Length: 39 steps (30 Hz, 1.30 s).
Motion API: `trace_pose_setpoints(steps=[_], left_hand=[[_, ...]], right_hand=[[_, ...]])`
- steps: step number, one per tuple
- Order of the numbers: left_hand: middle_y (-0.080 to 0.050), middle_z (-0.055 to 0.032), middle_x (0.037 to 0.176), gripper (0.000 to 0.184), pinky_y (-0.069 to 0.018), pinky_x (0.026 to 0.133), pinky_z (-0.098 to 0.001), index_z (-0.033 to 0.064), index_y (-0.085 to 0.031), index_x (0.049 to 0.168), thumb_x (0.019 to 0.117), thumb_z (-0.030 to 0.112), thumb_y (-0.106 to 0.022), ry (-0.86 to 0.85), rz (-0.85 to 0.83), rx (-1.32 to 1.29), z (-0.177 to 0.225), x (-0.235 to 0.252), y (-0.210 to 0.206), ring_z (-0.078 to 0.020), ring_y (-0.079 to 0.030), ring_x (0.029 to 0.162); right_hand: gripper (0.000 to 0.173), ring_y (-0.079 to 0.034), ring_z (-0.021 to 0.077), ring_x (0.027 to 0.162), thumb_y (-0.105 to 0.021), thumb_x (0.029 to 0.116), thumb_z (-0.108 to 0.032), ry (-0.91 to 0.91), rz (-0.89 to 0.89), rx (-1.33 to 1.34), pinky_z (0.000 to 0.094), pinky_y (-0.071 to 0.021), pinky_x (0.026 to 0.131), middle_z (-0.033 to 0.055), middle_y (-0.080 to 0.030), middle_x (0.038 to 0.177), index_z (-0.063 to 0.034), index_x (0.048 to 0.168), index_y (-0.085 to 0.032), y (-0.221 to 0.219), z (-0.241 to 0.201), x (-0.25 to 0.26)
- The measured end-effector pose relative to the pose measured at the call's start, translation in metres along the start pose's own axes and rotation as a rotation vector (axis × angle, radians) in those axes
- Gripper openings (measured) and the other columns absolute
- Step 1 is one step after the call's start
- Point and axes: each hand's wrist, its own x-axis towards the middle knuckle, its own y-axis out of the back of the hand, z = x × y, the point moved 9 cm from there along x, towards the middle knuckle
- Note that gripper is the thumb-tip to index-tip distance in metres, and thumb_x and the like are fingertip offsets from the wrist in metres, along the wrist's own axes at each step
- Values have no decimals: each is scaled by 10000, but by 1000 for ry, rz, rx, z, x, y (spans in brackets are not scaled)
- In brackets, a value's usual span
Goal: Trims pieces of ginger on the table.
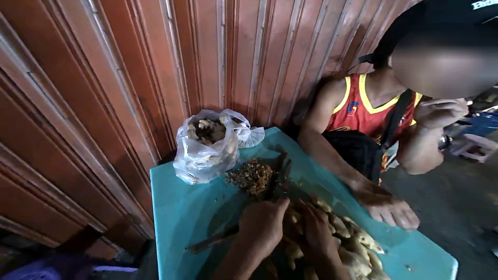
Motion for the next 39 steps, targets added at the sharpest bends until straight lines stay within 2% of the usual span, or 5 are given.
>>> trace_pose_setpoints(steps=[21, 25, 30, 36, 39], left_hand=[[-689, -240, 1167, 446, -520, 925, -617, 188, -451, 1552, 1114, 156, -379, -45, -23, -66, -11, 1, 7, -439, -665, 1105], [-692, -230, 1076, 408, -536, 902, -578, 122, -498, 1484, 1136, 264, -336, -51, 81, -112, -13, -1, 15, -409, -684, 1040], [-692, -235, 1128, 467, -528, 932, -573, 174, -380, 1595, 1135, 246, -339, -70, 25, -82, -1, -3, 6, -411, -681, 1058], [-700, -233, 1084, 459, -537, 911, -582, 172, -409, 1582, 1128, 211, -358, -111, 28, -93, -1, -2, 3, -416, -687, 1028], [-699, -224, 1095, 469, -540, 906, -573, 203, -359, 1601, 1134, 246, -349, -65, 62, -104, -7, -3, 12, -409, -689, 1020]], right_hand=[[273, -512, 9, 493, -366, 1092, -133, 112, 21, -17, 169, -454, 444, -43, -573, 682, -55, 949, -585, -1, -15, -6], [184, -600, 64, 616, -517, 1039, -118, 123, 30, 44, 217, -518, 515, 39, -623, 863, -14, 1190, -512, 2, -11, -2], [281, -543, 30, 492, -407, 1102, -188, -12, 69, 262, 176, -452, 434, -5, -629, 681, -44, 992, -622, 1, -2, -1], [278, -705, 117, 838, -382, 1027, -176, 48, -166, 607, 287, -606, 753, 52, -717, 932, -68, 1030, -638, -13, -3, 3], [266, -655, 111, 685, -307, 1105, -183, 49, -3, 484, 274, -574, 608, 28, -657, 850, -69, 1149, -544, -5, -4, 3]])
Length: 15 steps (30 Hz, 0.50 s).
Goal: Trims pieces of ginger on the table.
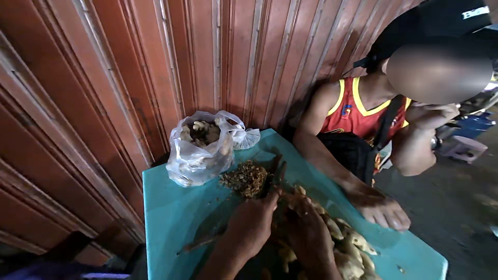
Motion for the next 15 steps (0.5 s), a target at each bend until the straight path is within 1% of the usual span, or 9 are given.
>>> trace_pose_setpoints(steps=[2, 3, 5, 8, 10, 12, 13, 14, 15], left_hand=[[-699, -228, 1110, 503, -541, 912, -572, 207, -292, 1629, 1136, 287, -350, 52, -26, 40, -2, 0, 1, -417, -688, 1041], [-697, -229, 1120, 512, -539, 919, -573, 193, -284, 1632, 1134, 288, -356, 50, -33, 48, 0, 0, -2, -419, -686, 1050], [-694, -232, 1136, 525, -538, 930, -572, 168, -265, 1637, 1132, 274, -363, 29, -54, 59, 5, -1, -8, -417, -685, 1059], [-693, -238, 1098, 574, -551, 880, -587, 185, -169, 1662, 1130, 260, -371, 66, -109, 100, 9, -2, -14, -429, -689, 1024], [-692, -233, 1070, 621, -560, 845, -592, 198, -117, 1667, 1115, 204, -400, 91, -135, 133, 10, -3, -14, -433, -693, 1000], [-692, -229, 1054, 633, -558, 833, -592, 212, -110, 1667, 1111, 179, -409, 89, -148, 152, 13, -4, -13, -437, -692, 991], [-692, -229, 1057, 647, -555, 835, -597, 220, -106, 1668, 1105, 157, -418, 77, -157, 152, 14, -5, -13, -443, -689, 997], [-696, -229, 1055, 671, -554, 835, -600, 222, -110, 1669, 1090, 122, -434, 58, -158, 151, 15, -5, -14, -446, -689, 999], [-697, -228, 1056, 686, -553, 837, -601, 222, -118, 1669, 1079, 96, -444, 40, -156, 148, 16, -6, -14, -446, -688, 1002]], right_hand=[[282, -615, 112, 652, -299, 1111, -158, 28, 37, -94, 266, -544, 565, 35, -600, 882, -83, 1351, -426, 0, -4, -3], [291, -615, 110, 648, -299, 1106, -144, 47, 31, -107, 263, -543, 560, 36, -600, 884, -96, 1375, -400, -2, -5, -3], [293, -651, 129, 723, -314, 1090, -109, 83, -2, -83, 293, -577, 623, 58, -623, 953, -88, 1370, -400, -3, -5, -3], [243, -666, 121, 778, -333, 1047, -84, 126, -45, -60, 308, -596, 681, 40, -623, 962, -71, 1271, -426, -5, -6, -4], [262, -676, 117, 793, -340, 1005, -112, 131, -82, -27, 312, -597, 690, 26, -647, 949, -78, 1246, -440, -5, -4, -5], [269, -681, 103, 812, -302, 1008, -175, 152, -141, -17, 298, -593, 700, 0, -662, 953, -93, 1229, -431, -8, -5, -7], [289, -684, 103, 829, -311, 990, -189, 167, -166, -26, 296, -593, 708, -4, -667, 973, -94, 1238, -424, -10, -7, -9], [310, -683, 103, 838, -355, 952, -163, 171, -178, -52, 293, -593, 708, 1, -657, 998, -97, 1251, -398, -12, -8, -10], [389, -684, 121, 848, -427, 891, -103, 177, -183, -78, 305, -595, 703, 30, -643, 1037, -85, 1274, -368, -12, -8, -10]])
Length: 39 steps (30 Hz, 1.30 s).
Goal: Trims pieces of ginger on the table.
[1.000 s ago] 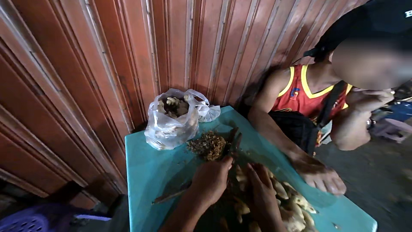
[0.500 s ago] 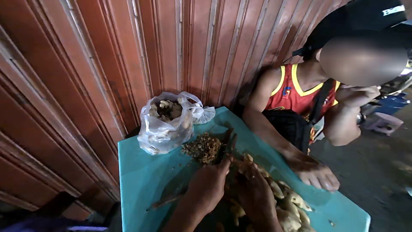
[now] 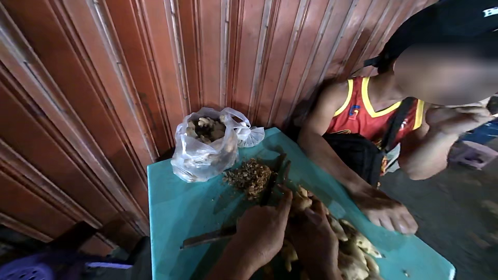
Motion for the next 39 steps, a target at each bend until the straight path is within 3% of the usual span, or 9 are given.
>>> trace_pose_setpoints(steps=[3, 9, 15, 20, 22, 25, 30, 35, 39], left_hand=[[-704, -220, 1084, 693, -548, 847, -611, 251, -192, 1660, 1055, 49, -461, -19, 33, -5, -1, 1, 0, -444, -687, 1023], [-702, -190, 1155, 689, -556, 863, -579, 324, -280, 1635, 1043, 18, -455, 72, 55, -51, -4, 5, -5, -406, -684, 1077], [-701, -199, 1162, 628, -559, 867, -590, 292, -357, 1604, 1046, 24, -455, 71, 51, -104, -5, 4, -5, -417, -683, 1087], [-694, -199, 1183, 556, -559, 868, -593, 265, -442, 1551, 1050, 24, -444, 57, 75, -118, -7, 7, -5, -419, -680, 1095], [-696, -203, 1184, 577, -557, 873, -586, 260, -408, 1578, 1051, 28, -441, 93, 99, -117, -11, 6, 0, -420, -682, 1090], [-691, -212, 1143, 568, -559, 872, -573, 242, -324, 1606, 1074, 77, -437, 169, 144, -154, -24, 2, 14, -417, -686, 1062], [-659, -161, 1303, 438, -559, 914, -537, 233, -490, 1534, 1110, 185, -390, 90, 294, -209, -25, -4, 22, -357, -686, 1106], [-719, -204, 1056, 514, -554, 859, -579, 280, -321, 1621, 1117, 265, -420, 88, 163, -210, -16, -7, 15, -409, -702, 993], [-708, -213, 1045, 629, -561, 834, -581, 294, -178, 1655, 1101, 208, -463, 123, 56, -178, -10, -8, 7, -420, -700, 975]], right_hand=[[568, -688, 150, 917, -568, 803, -1, 38, 2, -82, 324, -615, 746, 81, -614, 1127, -56, 1317, -331, 0, -2, -1], [481, -673, 110, 891, -565, 866, 56, 116, 78, -117, 279, -607, 750, 67, -597, 1086, -47, 1284, -351, 6, -1, -1], [468, -667, 79, 892, -551, 880, 63, 169, 91, -159, 266, -602, 761, 36, -584, 1087, -51, 1275, -327, 7, 1, 0], [385, -640, 60, 871, -567, 903, 48, 194, 157, -217, 245, -587, 751, 23, -567, 1055, -51, 1228, -385, 11, -1, -2], [355, -649, 55, 811, -590, 901, 19, 204, 174, -225, 242, -593, 702, 10, -592, 1001, -55, 1197, -409, 11, -3, -3], [271, -644, 56, 777, -516, 959, -43, 193, 108, -166, 227, -579, 650, -11, -595, 991, -97, 1192, -388, 5, -6, -3], [330, -700, 152, 909, -394, 915, 47, 136, 38, 44, 320, -603, 730, 17, -670, 1049, -132, 1192, -381, 0, -5, 0], [379, -695, 171, 1028, -346, 910, 66, 131, 33, 3, 346, -607, 842, 66, -663, 1172, -23, 1271, -417, 0, -5, 2], [410, -664, 143, 1077, -354, 909, 28, 167, -54, -57, 325, -574, 905, 60, -656, 1210, 27, 1299, -477, -2, -5, 2]])
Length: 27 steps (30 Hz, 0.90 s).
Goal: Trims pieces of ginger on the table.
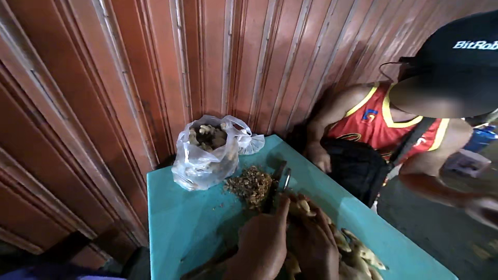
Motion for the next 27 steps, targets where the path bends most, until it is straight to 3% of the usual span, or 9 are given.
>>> trace_pose_setpoints(steps=[4, 11, 13, 18, 21, 23, 25, 27], left_hand=[[-705, -220, 1095, 746, -559, 854, -592, 295, -105, 1667, 1062, 99, -495, -2, -40, 34, 4, -2, -4, -435, -692, 1031], [-713, -199, 1089, 657, -561, 835, -599, 329, -236, 1644, 1072, 110, -472, -22, -28, -12, 1, 0, -6, -418, -694, 1026], [-718, -183, 1085, 649, -565, 822, -588, 351, -272, 1631, 1067, 100, -470, -6, -8, -16, 0, 2, -8, -404, -697, 1023], [-723, -169, 1068, 647, -568, 779, -562, 396, -338, 1598, 1054, 62, -440, 57, 67, 70, 0, 1, -6, -395, -705, 999], [-706, -180, 1125, 687, -570, 768, -540, 413, -322, 1607, 1038, 51, -457, 100, 183, 131, -4, 1, 6, -394, -706, 968], [-695, -189, 1141, 641, -570, 789, -527, 400, -342, 1601, 1055, 82, -452, 77, 223, 102, -6, 1, 11, -385, -704, 965], [-706, -185, 1128, 536, -576, 815, -531, 362, -426, 1565, 1083, 129, -442, -2, 264, 26, -7, 3, 10, -382, -707, 973], [-706, -176, 1134, 492, -578, 813, -532, 331, -494, 1529, 1082, 130, -443, -67, 309, -25, -5, 4, 8, -375, -707, 966]], right_hand=[[414, -636, 80, 1078, -348, 889, 35, 14, -78, -86, 271, -547, 920, 17, -639, 1202, 19, 1284, -472, -11, -2, -4], [223, -666, 59, 1021, -480, 973, 35, 177, -143, -311, 242, -577, 867, 9, -667, 1145, 5, 1191, -449, -12, -3, -6], [207, -668, 72, 1025, -487, 966, 42, 204, -139, -316, 253, -578, 879, 9, -673, 1128, -5, 1167, -469, -10, -2, -5], [175, -673, 38, 877, -565, 937, 52, 157, -23, -289, 213, -585, 780, -30, -688, 991, -48, 1076, -526, -1, 1, -4], [135, -683, 108, 890, -440, 1001, -5, -54, 87, -134, 293, -599, 795, 30, -671, 998, -24, 1129, -479, 1, 8, -5], [280, -674, 137, 932, -273, 1029, -118, -172, 124, 42, 333, -585, 829, 37, -655, 1036, -31, 1169, -498, -1, 11, -5], [438, -698, 172, 957, -192, 1048, -223, -176, 124, 167, 374, -597, 840, 48, -703, 1032, -47, 1095, -591, 1, 11, -3], [474, -707, 181, 964, -171, 1075, -245, -198, 121, 247, 377, -600, 847, 48, -719, 1014, -82, 1010, -611, 4, 14, -2]])
